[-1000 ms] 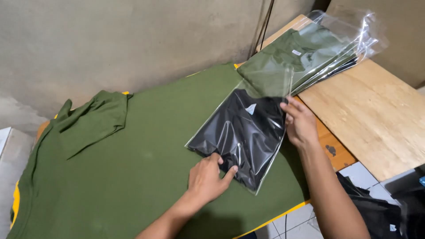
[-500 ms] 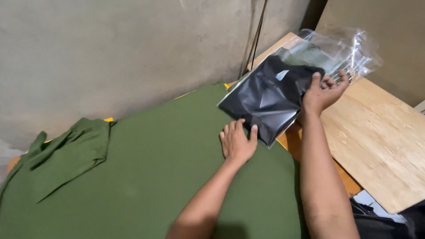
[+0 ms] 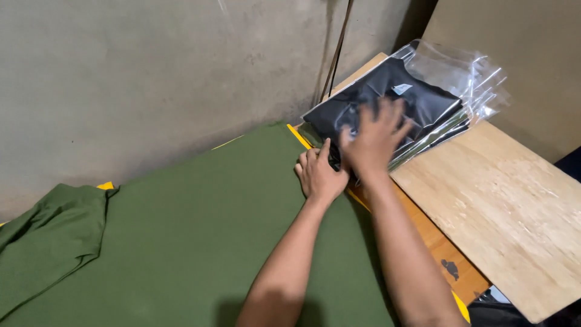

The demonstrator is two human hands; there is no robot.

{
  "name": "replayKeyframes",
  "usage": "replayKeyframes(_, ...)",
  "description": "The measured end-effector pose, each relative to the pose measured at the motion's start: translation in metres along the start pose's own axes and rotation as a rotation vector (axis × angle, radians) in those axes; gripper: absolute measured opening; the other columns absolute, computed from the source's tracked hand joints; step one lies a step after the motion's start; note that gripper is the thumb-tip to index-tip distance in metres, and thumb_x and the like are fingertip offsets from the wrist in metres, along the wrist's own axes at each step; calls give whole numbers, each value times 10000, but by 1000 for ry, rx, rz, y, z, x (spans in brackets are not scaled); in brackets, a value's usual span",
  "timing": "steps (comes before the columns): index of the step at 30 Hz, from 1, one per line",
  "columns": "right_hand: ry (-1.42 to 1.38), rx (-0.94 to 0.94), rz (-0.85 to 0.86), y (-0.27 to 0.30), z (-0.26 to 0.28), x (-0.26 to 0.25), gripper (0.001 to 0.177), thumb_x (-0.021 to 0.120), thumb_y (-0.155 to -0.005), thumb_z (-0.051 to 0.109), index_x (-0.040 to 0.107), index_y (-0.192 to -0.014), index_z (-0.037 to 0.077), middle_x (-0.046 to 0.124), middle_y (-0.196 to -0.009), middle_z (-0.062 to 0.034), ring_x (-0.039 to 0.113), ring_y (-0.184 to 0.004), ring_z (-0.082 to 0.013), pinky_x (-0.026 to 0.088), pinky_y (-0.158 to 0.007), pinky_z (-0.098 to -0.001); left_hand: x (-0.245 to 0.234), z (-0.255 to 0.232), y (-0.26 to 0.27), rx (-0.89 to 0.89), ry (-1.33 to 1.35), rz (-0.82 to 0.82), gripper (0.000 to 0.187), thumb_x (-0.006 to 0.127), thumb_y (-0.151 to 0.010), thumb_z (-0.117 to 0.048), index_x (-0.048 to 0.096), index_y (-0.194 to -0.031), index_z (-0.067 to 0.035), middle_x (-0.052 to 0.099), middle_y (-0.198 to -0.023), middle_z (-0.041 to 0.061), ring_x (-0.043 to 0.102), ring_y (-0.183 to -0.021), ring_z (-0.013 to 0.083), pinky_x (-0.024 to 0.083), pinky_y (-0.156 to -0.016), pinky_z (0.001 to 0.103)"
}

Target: The person folds a green t-shirt on a table, aligning the sleeves and edges, then places the folded shirt into a clear plastic bag and seals it. The packaged shirt is set aside with other packaged shirts.

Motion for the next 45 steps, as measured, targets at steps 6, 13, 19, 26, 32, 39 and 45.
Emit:
replayKeyframes(6, -40, 34, 471, 21, 6, 41, 560, 705, -892, 454, 609, -1407, 258, 443, -1550, -146, 270, -1539, -406, 56, -1152, -766, -15, 5, 6, -26, 43, 30, 746, 612, -798, -285, 413, -1498, -118, 653, -1316, 137, 463, -1351, 347, 248, -1105, 572)
replayKeyframes(13, 26, 92, 376, 14, -10, 27, 554, 669, -909, 454, 639, -1401, 202, 443, -1567, -228, 273, -1534, -468, 28, -1150, -778, -11, 13, 6, 2, 66, -14, 672, 656, -821, -383, 552, -1441, -146, 634, -1403, 95, 489, -1349, 320, 247, -1114, 605)
replayKeyframes(19, 70, -52, 351, 20, 14, 15, 548, 667, -938, 473, 663, -1396, 173, 478, -1562, -238, 239, -1557, -464, -35, -1141, -787, 1, 21, 2, 25, 50, 13, 547, 563, -881, -293, 593, -1416, -183, 618, -1429, 32, 483, -1359, 254, 259, -1127, 582)
replayKeyframes(26, 6, -153, 403, 40, 21, 37, 518, 660, -970, 457, 640, -1405, 177, 537, -1486, -217, 368, -1494, -467, 90, -1142, -796, -14, 23, 13, 43, 52, -73, 622, 594, -755, -144, 619, -1375, -104, 577, -1454, 116, 475, -1391, 313, 331, -1119, 569)
replayKeyframes(32, 11, -319, 288, 61, 44, 25, 550, 676, -972, 419, 623, -1448, 148, 508, -1555, -222, 315, -1548, -434, 48, -1191, -753, -35, 38, 32, 85, 112, -116, 717, 604, -702, -55, 567, -1418, -34, 501, -1481, 229, 437, -1407, 439, 349, -1153, 571)
replayKeyframes(39, -292, -598, 394, 104, 100, -2, 573, 665, -883, 331, 602, -1425, 154, 484, -1565, -168, 333, -1546, -381, 250, -1258, -585, -124, 61, 110, 187, -150, 54, 568, 640, -858, -161, 591, -1413, -52, 468, -1506, 256, 395, -1457, 464, 313, -1175, 589)
replayKeyframes(45, -509, -484, 666, 121, 89, 20, 595, 598, -982, 520, 590, -1468, 177, 491, -1579, -173, 397, -1503, -407, 338, -1231, -528, -264, 119, 198, 38, -306, 182, 669, 616, -950, -462, 545, -1469, -46, 442, -1554, 271, 327, -1501, 460, 180, -1204, 650)
Point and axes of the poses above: each hand's wrist, its own y-axis away from the middle knuckle, its own x-axis out of the palm, z = x × y, the point moved 4 cm from there along -y, towards the middle knuckle
